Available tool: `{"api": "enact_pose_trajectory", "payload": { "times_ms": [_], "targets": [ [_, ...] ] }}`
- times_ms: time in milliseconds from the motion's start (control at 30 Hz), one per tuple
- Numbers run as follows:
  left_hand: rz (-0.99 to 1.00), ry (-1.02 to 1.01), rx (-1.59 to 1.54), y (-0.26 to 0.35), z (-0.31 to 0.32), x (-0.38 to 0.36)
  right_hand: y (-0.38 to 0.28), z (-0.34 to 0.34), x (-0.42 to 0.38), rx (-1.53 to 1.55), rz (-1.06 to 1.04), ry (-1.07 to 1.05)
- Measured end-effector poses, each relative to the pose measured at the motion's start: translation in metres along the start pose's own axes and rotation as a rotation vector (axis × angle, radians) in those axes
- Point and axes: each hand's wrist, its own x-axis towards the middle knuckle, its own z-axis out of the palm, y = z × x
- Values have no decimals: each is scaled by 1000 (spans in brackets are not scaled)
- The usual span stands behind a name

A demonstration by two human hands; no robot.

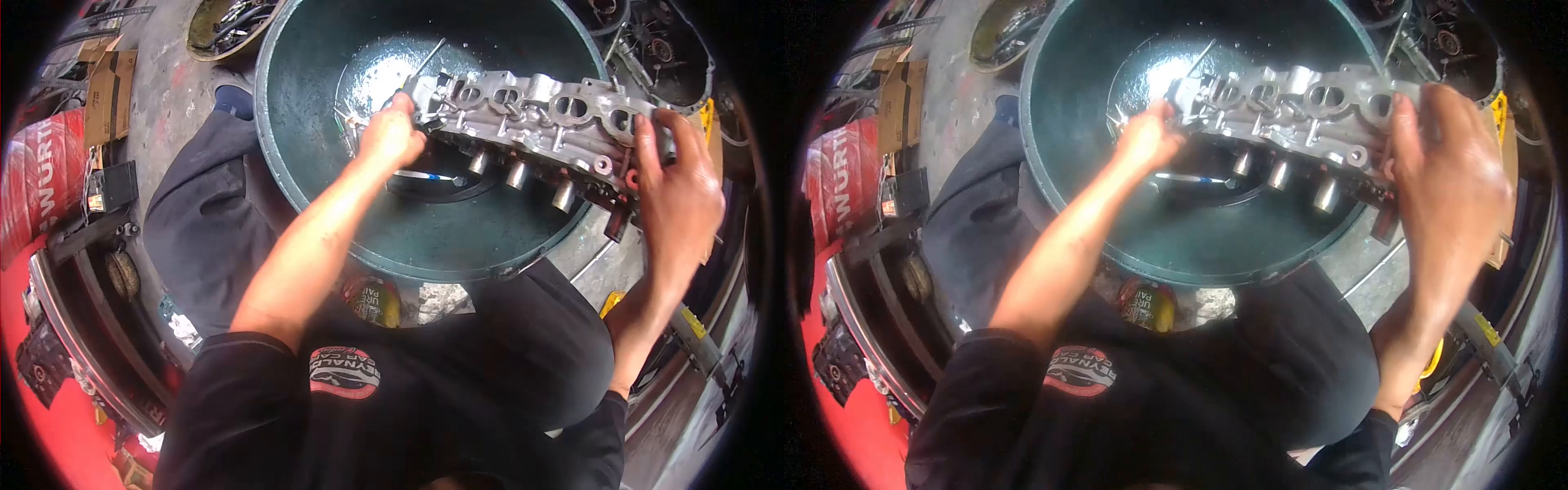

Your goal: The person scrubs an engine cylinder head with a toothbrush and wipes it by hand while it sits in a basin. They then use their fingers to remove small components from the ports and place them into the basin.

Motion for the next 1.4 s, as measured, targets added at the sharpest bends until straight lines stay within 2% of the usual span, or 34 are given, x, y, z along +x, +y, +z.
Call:
{"api": "enact_pose_trajectory", "payload": {
  "times_ms": [100, 167, 267, 367, 400, 500, 533, 667, 767, 800, 900, 933, 1067, 1167, 1200, 1300, 1333, 1400],
  "targets": [
    [19, -20, 148, 25, 7, -23, 1, 0, 4, 3, -59, -25],
    [156, 54, -11, 6, 30, -14, -2, -2, 6, -7, -108, -46],
    [254, 161, -115, -11, 36, -10, -1, -8, 2, -14, -127, -75],
    [198, 334, -242, -18, 40, -17, 1, -5, 3, -36, -120, -60],
    [125, 389, -374, -17, 36, -24, 3, -2, 3, -12, -101, -28],
    [-21, 409, -408, -35, 26, -38, -1, 1, 2, 1, -51, 79],
    [-109, 347, -524, -36, 20, -36, 0, 2, 3, -40, -46, 60],
    [-101, 319, -534, -37, 7, -20, -6, -3, 5, -105, 35, 28],
    [-155, 198, -533, -32, 7, -11, -12, 1, 4, -220, 45, 85],
    [-125, 238, -528, -32, 11, -10, -10, 3, 2, -248, 37, 91],
    [-143, 164, -814, -33, 18, -5, -13, -2, 1, -255, 151, -56],
    [-120, 139, -767, -32, 16, -5, -15, -2, 1, -333, 155, -71],
    [30, 204, -566, -18, 21, 26, -16, -3, 2, -277, 179, -61],
    [54, 166, -644, -5, 23, 48, -18, -1, 4, -237, 191, -42],
    [118, 180, -563, -8, 28, 56, -23, -2, 5, -268, 230, -56],
    [141, 113, -514, -8, 11, 51, -18, 3, 2, -263, 221, 2],
    [164, 167, -543, -5, 5, 48, -15, 5, 3, -292, 233, -15],
    [200, 100, -548, 1, 0, 51, -13, 7, 3, -271, 228, -2]
  ]
}}
